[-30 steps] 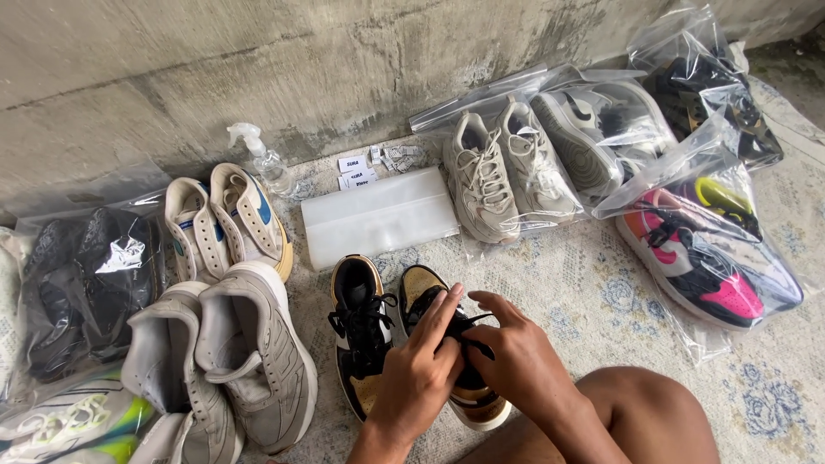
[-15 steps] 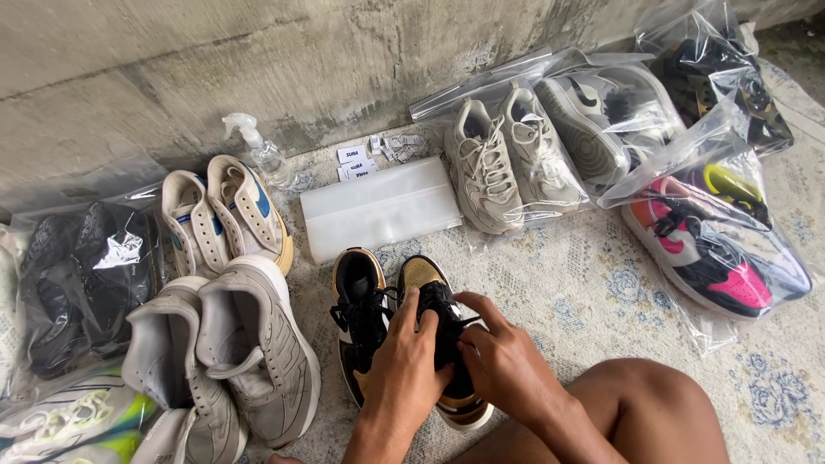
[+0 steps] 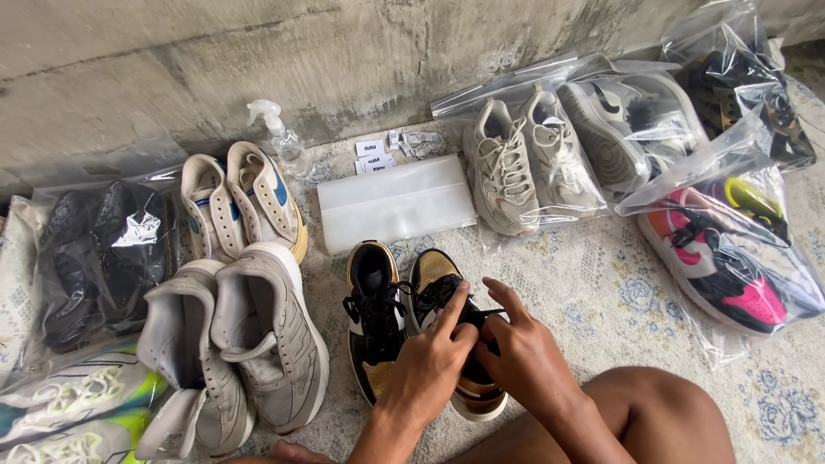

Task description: The person is inspecting a collection of sneakers, picking them up one by one to check their condition, soles, and details.

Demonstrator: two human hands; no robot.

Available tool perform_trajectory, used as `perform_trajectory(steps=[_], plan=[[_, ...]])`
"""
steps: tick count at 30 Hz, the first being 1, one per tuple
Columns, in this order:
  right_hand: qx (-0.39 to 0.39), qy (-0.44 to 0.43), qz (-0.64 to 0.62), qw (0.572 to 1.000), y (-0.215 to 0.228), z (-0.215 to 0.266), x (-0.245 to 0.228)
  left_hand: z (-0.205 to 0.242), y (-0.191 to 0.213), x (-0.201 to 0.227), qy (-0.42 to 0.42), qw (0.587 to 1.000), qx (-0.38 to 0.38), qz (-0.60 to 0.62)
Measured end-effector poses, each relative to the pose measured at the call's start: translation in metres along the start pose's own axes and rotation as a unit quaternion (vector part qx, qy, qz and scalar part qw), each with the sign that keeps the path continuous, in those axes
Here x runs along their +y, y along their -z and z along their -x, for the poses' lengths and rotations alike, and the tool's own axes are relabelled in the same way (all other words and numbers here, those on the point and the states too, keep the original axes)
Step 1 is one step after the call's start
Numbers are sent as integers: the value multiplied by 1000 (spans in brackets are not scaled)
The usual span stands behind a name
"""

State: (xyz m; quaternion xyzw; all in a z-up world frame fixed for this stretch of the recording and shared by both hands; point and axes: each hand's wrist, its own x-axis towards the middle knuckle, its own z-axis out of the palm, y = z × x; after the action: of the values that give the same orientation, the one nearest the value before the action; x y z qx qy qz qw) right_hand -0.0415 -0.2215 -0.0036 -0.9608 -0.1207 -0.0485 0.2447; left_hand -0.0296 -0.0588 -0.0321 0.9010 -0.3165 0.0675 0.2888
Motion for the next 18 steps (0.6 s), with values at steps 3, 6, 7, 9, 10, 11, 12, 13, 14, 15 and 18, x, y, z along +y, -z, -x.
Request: perform_trajectory(steps=[3,6,7,9,10,11,12,13,14,15,18], plan=[[24,11,-19,999,1,1,-3,-1,0,4,2,1000,16,9],[57,16,-38,998,-1,2,-6,-3,4,11,38,999,14,-12],[62,9,-58,996,-1,3,-6,-3,8,14,76,997,5,-4],[66,0,-78,995,-1,3,-6,-5,13,16,113,994,-5,6],[66,-2,-84,994,0,3,-6,-6,16,16,145,989,-18,18],[66,-5,-90,994,0,2,-7,-7,19,16,177,983,-31,29],[66,-5,-91,994,-1,2,-7,-7,18,14,177,983,-32,29],[66,-2,-82,994,-2,1,-7,-7,17,11,187,980,-60,33],[65,1,-72,995,-3,2,-8,-6,16,10,199,975,-88,39],[64,1,-73,995,-5,3,-7,-5,15,12,200,975,-89,39],[62,19,-62,996,-8,0,-4,-6,12,12,141,988,-70,1]])
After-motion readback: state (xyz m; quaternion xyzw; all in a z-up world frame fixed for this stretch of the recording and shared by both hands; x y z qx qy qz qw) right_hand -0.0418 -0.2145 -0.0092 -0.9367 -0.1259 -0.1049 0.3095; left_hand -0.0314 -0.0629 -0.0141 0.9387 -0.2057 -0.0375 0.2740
